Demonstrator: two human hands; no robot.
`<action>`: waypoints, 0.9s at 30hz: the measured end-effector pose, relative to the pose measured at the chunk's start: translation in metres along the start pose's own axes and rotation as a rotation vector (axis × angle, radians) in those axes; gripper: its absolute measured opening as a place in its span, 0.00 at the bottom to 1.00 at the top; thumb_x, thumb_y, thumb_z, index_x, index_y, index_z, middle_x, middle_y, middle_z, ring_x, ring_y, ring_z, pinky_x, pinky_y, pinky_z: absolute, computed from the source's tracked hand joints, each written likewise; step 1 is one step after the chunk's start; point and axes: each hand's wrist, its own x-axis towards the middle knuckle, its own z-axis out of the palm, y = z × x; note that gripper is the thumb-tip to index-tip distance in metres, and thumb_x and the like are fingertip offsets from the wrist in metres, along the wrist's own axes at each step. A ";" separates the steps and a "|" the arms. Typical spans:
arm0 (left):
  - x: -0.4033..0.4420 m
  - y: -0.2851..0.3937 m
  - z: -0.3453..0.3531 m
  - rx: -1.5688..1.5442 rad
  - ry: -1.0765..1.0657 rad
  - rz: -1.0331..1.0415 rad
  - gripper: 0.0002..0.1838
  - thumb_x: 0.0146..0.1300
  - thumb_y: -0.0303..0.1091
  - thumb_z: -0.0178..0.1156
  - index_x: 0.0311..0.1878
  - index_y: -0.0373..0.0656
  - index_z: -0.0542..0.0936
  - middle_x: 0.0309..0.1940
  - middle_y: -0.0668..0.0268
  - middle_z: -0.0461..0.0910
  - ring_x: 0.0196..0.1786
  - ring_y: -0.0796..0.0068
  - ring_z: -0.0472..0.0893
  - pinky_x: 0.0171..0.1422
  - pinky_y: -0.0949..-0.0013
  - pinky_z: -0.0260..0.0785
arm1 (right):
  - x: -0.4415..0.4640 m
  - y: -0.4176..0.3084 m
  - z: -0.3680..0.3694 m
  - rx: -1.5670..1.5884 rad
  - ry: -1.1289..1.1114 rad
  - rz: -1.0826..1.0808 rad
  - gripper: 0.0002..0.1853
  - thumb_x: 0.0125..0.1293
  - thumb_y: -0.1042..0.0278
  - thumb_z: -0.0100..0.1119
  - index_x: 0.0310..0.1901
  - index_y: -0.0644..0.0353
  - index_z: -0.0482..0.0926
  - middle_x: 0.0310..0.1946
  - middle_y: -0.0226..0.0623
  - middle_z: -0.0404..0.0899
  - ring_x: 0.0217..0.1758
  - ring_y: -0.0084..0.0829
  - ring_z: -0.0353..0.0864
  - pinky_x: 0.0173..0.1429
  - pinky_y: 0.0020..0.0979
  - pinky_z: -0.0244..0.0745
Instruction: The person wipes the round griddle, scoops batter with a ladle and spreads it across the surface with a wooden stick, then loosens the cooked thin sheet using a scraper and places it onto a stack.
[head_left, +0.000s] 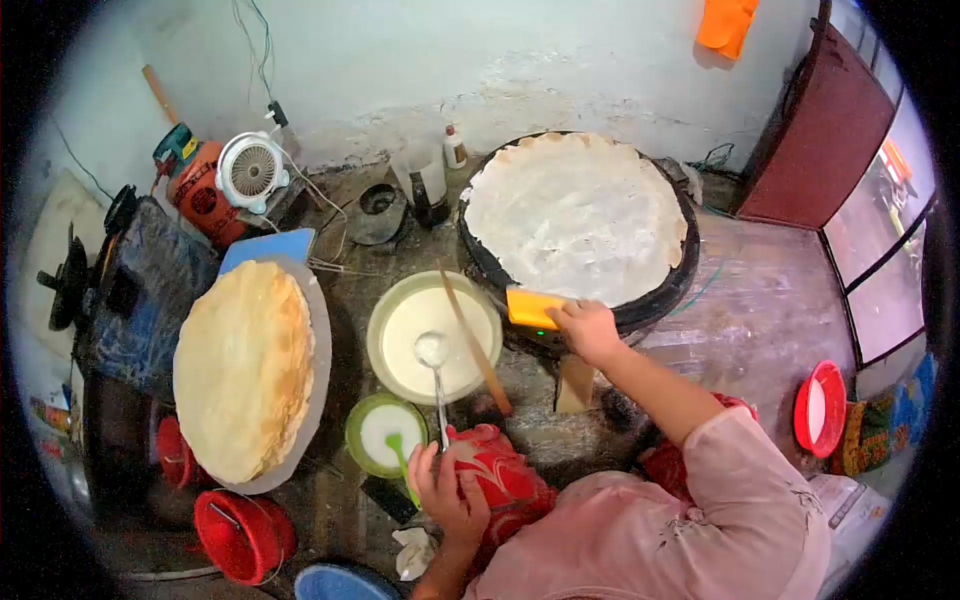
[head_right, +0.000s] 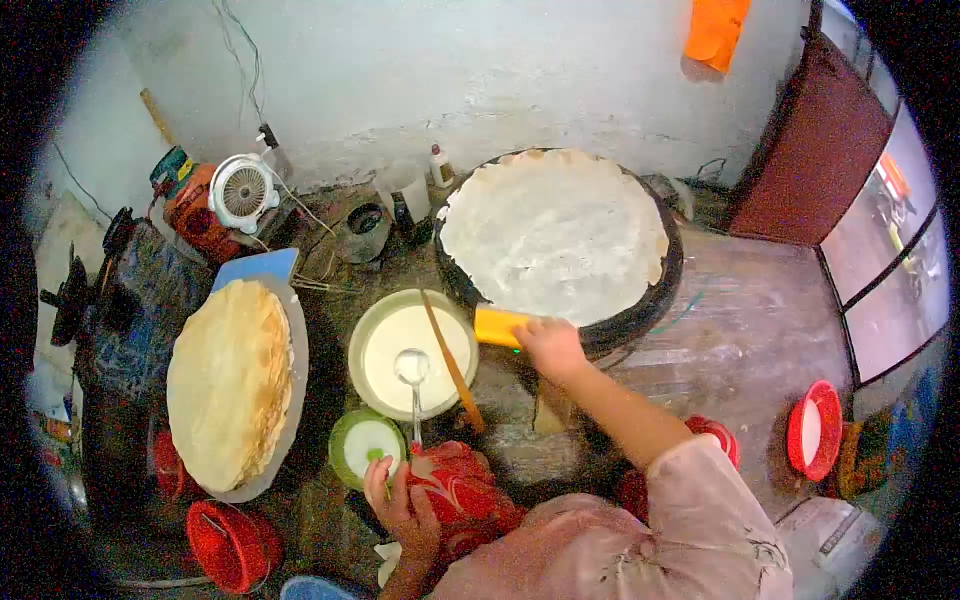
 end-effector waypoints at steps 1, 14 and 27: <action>0.001 0.000 0.000 0.018 0.007 0.017 0.16 0.61 0.33 0.49 0.48 0.32 0.74 0.53 0.50 0.67 0.60 0.43 0.61 0.61 0.46 0.54 | 0.017 -0.004 0.007 -0.024 0.016 0.005 0.14 0.49 0.70 0.53 0.41 0.51 0.75 0.29 0.32 0.73 0.34 0.36 0.76 0.34 0.38 0.71; 0.011 0.002 -0.002 -0.045 -0.050 0.028 0.18 0.58 0.34 0.53 0.48 0.32 0.75 0.52 0.49 0.68 0.59 0.43 0.63 0.61 0.47 0.55 | 0.140 -0.025 0.074 -0.140 -0.071 0.229 0.04 0.53 0.70 0.51 0.32 0.56 0.73 0.27 0.37 0.75 0.30 0.38 0.77 0.33 0.38 0.72; 0.108 -0.037 0.048 -0.137 -0.212 0.080 0.24 0.54 0.30 0.59 0.55 0.35 0.69 0.55 0.51 0.68 0.58 0.48 0.65 0.63 0.55 0.57 | 0.013 0.024 -0.054 0.076 -0.149 -0.014 0.21 0.46 0.67 0.59 0.46 0.54 0.73 0.29 0.35 0.75 0.31 0.39 0.75 0.34 0.40 0.71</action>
